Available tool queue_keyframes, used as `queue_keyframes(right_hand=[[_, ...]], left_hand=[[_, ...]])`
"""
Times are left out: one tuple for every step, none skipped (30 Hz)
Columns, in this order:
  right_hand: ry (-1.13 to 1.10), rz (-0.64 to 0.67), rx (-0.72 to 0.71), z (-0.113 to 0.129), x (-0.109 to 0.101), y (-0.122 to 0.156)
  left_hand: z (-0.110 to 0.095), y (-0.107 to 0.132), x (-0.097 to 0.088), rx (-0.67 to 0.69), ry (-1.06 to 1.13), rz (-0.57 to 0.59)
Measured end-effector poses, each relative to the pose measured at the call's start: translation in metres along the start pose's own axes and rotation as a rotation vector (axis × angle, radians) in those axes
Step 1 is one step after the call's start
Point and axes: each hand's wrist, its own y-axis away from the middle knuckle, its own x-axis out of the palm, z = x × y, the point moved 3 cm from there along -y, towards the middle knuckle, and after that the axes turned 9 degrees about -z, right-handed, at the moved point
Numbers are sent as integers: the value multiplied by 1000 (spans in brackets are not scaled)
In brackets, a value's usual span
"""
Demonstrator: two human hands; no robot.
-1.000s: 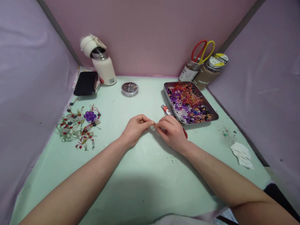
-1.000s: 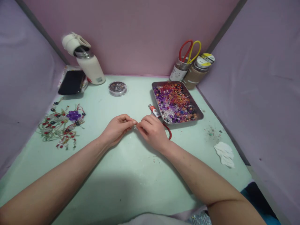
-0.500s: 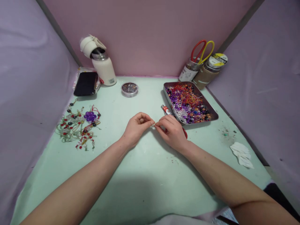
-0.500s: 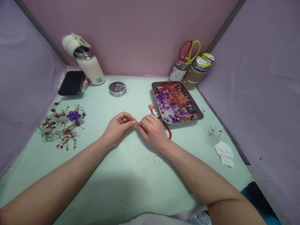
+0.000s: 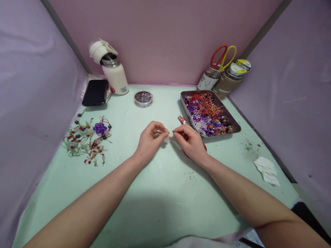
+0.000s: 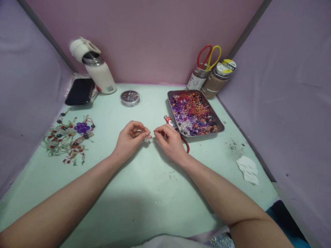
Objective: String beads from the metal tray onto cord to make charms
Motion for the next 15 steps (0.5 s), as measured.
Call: queue_keyframes(right_hand=[[-7,11,10,-1,1,0],[-14,25,19,-1,1,0],[-23,38,30,-2,2,0],[-35,53,44,-3,2,0],[-49,71,61,-3,3,0],[-67,91,84,-4,3,-1],[-88,111,113,-4,4,-1],[-114,133,148,-5,4,-2],[-143,154,184,-6,4,-2],[-172,172,218,-6,5,-2],[-199,187,248,-6,5,-3],[-220,200,271,-6,5,-3],[-236,215,290,-6,5,-3],[-249,228,303,-6,5,-3],[-261,242,316,-5,5,-3]], left_hand=[[0,1,0,1,-6,1],[-1,1,0,2,-15,3],[-1,2,0,5,-22,5],[-1,2,0,6,-27,8],[-1,3,0,7,-29,14],[-2,3,1,7,-30,21],[-2,4,1,10,-31,29],[-3,4,1,16,-33,36],[-4,4,2,26,-39,39],[-4,4,2,38,-50,41],[-5,4,2,50,-62,40],[-5,4,2,61,-73,41],[-5,4,3,71,-80,41],[-5,5,3,80,-85,43],[-5,5,3,88,-88,45]])
